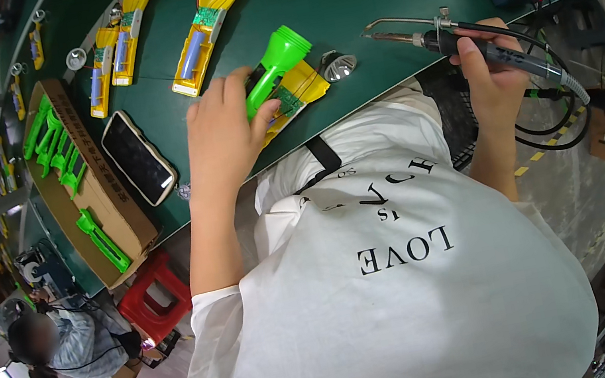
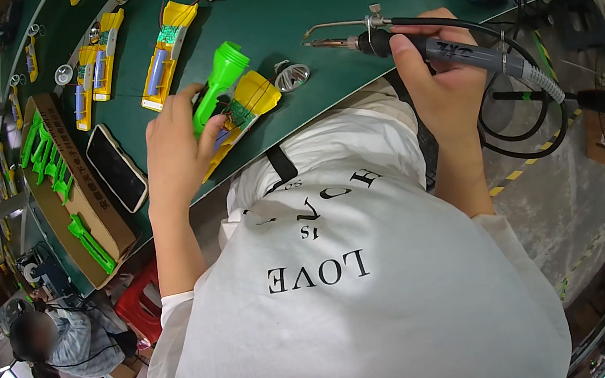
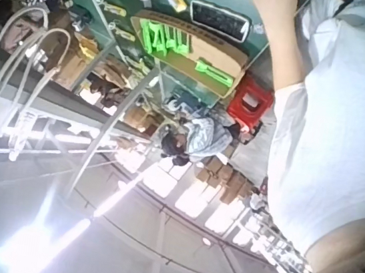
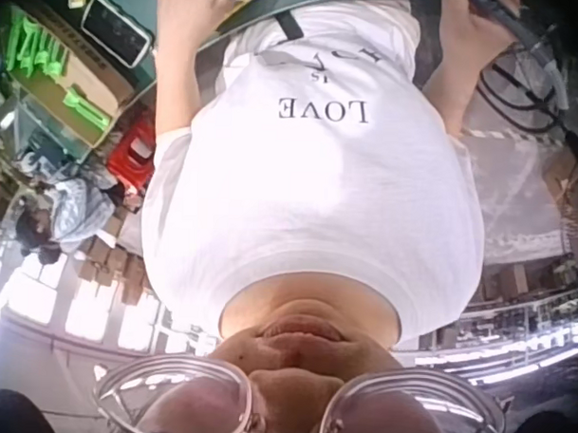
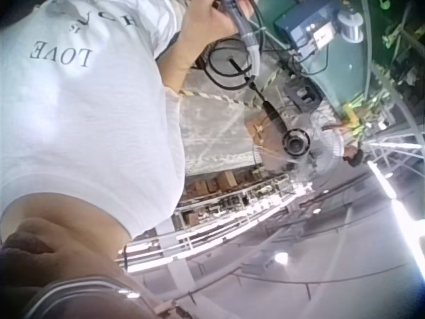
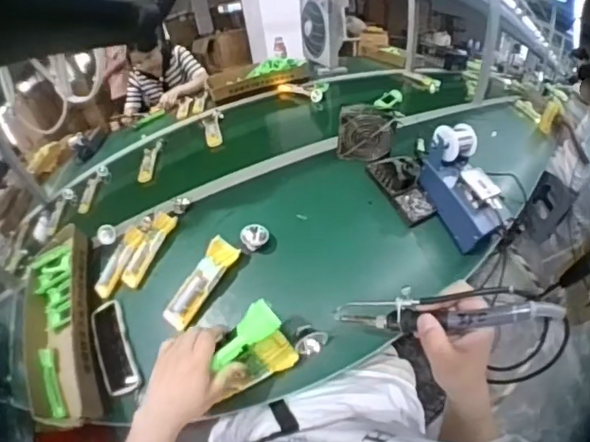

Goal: The person solders internal wires to a circuit board and assembles components including a battery and a reflector into a flashlight housing, using a soldering iron.

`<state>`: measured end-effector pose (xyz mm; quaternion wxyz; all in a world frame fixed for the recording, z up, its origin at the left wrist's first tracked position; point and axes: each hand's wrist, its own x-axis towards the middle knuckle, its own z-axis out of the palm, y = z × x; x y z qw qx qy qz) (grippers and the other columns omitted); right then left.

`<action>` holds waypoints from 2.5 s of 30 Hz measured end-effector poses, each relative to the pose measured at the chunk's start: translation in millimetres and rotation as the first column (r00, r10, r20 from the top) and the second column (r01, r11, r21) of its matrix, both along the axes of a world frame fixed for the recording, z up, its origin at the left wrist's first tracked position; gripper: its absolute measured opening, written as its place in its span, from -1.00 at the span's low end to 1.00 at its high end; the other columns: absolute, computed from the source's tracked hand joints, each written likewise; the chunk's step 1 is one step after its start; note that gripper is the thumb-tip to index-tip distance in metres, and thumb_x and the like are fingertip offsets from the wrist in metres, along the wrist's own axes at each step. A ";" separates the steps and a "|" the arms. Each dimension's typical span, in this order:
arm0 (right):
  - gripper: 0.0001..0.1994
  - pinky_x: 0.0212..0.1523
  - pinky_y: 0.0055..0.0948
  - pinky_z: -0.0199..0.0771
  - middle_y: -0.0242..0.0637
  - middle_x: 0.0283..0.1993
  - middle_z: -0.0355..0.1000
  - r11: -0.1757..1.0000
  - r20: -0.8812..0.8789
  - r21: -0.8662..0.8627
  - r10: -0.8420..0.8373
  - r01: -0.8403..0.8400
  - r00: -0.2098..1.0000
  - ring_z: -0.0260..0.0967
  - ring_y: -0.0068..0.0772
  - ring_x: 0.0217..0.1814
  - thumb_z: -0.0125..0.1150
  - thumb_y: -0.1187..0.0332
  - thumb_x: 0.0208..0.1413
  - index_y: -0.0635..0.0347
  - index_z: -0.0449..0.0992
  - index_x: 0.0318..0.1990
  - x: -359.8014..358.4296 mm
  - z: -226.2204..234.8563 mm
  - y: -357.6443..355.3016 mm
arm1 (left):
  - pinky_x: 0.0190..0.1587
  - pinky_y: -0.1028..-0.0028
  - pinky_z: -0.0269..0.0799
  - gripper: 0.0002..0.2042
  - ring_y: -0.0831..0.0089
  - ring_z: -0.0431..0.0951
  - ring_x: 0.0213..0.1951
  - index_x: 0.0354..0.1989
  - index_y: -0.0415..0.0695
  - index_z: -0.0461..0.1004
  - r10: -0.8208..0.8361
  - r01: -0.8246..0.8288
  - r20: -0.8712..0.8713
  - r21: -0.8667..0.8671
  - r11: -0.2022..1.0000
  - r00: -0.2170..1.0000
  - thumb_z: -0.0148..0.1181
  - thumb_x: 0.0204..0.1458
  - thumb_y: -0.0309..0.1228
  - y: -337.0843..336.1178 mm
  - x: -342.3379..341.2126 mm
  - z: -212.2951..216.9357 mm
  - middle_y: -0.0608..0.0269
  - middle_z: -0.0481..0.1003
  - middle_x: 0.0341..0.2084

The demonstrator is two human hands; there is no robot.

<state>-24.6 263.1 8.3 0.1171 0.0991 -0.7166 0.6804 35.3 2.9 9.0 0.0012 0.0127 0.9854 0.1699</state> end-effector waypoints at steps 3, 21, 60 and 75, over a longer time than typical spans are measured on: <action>-0.89 -0.27 -0.69 0.24 -0.36 -0.37 0.28 0.999 0.028 -0.011 -0.033 0.033 0.999 0.24 -0.64 -0.32 0.06 0.62 -0.14 0.35 0.37 -0.38 5.2 -0.2 4.8 | -0.20 0.31 0.21 -0.63 0.13 0.34 -0.25 -0.18 -0.20 0.27 0.001 0.000 -0.016 0.039 0.999 1.000 0.09 -0.14 -0.27 -8.8 1.4 1.2 0.08 0.34 -0.32; -0.89 -0.26 -0.69 0.23 -0.39 -0.39 0.29 0.997 0.030 -0.068 0.039 -0.037 0.999 0.23 -0.66 -0.32 0.06 0.62 -0.14 0.32 0.34 -0.39 11.7 0.1 11.0 | -0.31 0.33 0.23 -0.53 0.18 0.30 -0.35 -0.16 -0.16 0.30 0.050 -0.067 -0.120 -0.141 0.988 0.991 0.17 -0.25 -0.17 17.0 15.0 -17.8 0.11 0.29 -0.43; -0.82 -0.64 -0.64 0.26 -0.28 -0.47 0.19 0.944 0.347 -0.300 -0.025 0.136 0.938 0.18 -0.59 -0.63 0.05 0.46 -0.09 0.33 0.23 -0.35 -97.5 -85.1 -7.3 | 0.05 0.39 0.11 -0.16 0.20 0.23 0.03 -0.01 -0.36 0.17 0.198 -0.268 0.305 0.205 0.941 0.931 -0.13 -0.22 0.26 -199.1 -440.0 10.2 -0.09 0.25 -0.05; -0.77 -0.68 -0.67 0.21 -0.28 -0.58 0.21 0.986 0.352 -0.160 0.010 0.050 0.936 0.14 -0.62 -0.69 0.07 0.36 -0.10 0.30 0.19 -0.41 -105.0 -78.3 -7.4 | -0.26 0.31 0.35 -0.61 0.15 0.44 -0.29 -0.35 -0.25 0.38 0.367 -0.346 0.066 -0.215 0.913 0.928 0.25 -0.34 -0.24 -145.7 -487.0 9.5 -0.03 0.43 -0.39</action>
